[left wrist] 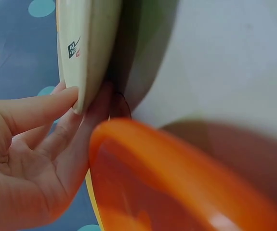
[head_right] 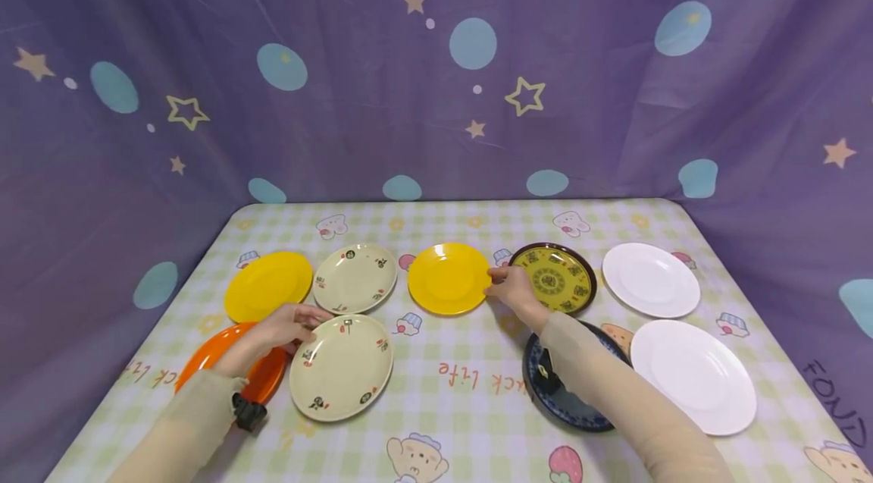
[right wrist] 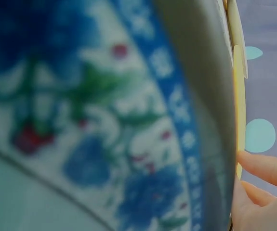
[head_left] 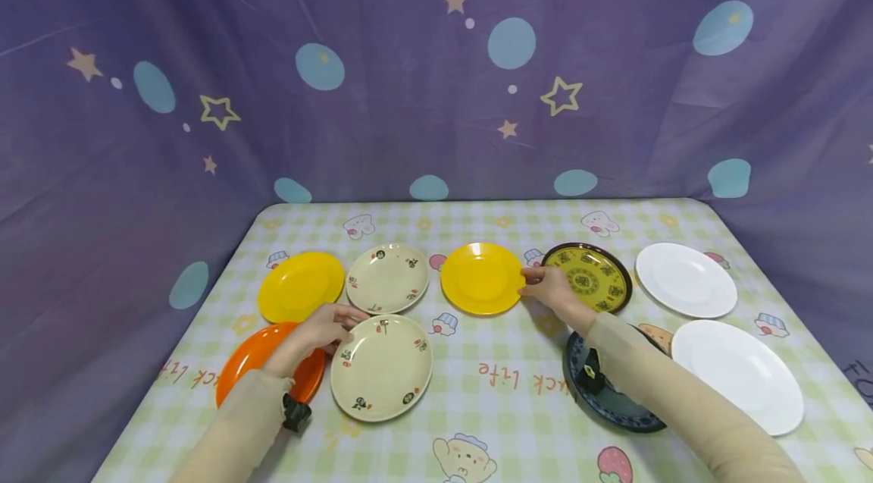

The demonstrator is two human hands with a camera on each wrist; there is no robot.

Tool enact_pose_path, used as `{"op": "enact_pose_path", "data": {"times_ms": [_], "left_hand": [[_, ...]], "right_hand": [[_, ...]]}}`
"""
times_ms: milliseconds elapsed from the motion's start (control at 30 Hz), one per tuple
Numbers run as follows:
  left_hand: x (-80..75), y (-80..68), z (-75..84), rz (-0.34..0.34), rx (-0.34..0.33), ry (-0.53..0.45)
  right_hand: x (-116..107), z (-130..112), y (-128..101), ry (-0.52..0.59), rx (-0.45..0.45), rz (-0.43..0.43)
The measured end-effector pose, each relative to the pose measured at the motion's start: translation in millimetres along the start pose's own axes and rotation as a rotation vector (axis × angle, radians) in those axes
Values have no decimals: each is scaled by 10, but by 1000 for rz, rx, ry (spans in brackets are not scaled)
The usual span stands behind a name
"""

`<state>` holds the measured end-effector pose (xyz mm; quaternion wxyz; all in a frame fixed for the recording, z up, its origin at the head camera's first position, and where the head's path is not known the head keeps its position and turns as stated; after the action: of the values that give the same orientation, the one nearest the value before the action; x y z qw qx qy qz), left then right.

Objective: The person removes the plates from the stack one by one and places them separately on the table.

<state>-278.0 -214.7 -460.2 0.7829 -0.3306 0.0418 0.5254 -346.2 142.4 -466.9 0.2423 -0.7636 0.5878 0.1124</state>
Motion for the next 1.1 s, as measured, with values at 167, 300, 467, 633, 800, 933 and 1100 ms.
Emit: {"op": "enact_pose_path", "data": {"times_ms": [167, 300, 467, 633, 800, 933, 1100], "left_hand": [[-26, -6, -3, 20, -6, 26], [-36, -27, 0, 23, -14, 36], [-39, -32, 3, 18, -14, 34], [-42, -22, 25, 12, 4, 38], [-35, -24, 28, 10, 0, 29], [-32, -32, 33, 10, -2, 28], [-52, -34, 42, 24, -5, 46]], "right_hand": [[34, 13, 25, 97, 8, 0], [63, 21, 16, 154, 28, -3], [70, 35, -3, 181, 45, 12], [65, 42, -22, 194, 60, 26], [76, 50, -64, 196, 76, 26], [90, 44, -95, 180, 77, 22], [90, 21, -113, 175, 67, 23]]}}
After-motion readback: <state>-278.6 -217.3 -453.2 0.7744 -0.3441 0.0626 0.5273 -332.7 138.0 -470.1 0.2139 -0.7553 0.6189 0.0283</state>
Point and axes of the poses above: each hand's wrist, its own y-axis towards the middle knuckle, its own x-axis out of the palm, z = x × y, the point moved 10 cm from there along y, towards the middle knuckle, and after that the axes turned 8 degrees about -z, right-handed, at the moved point
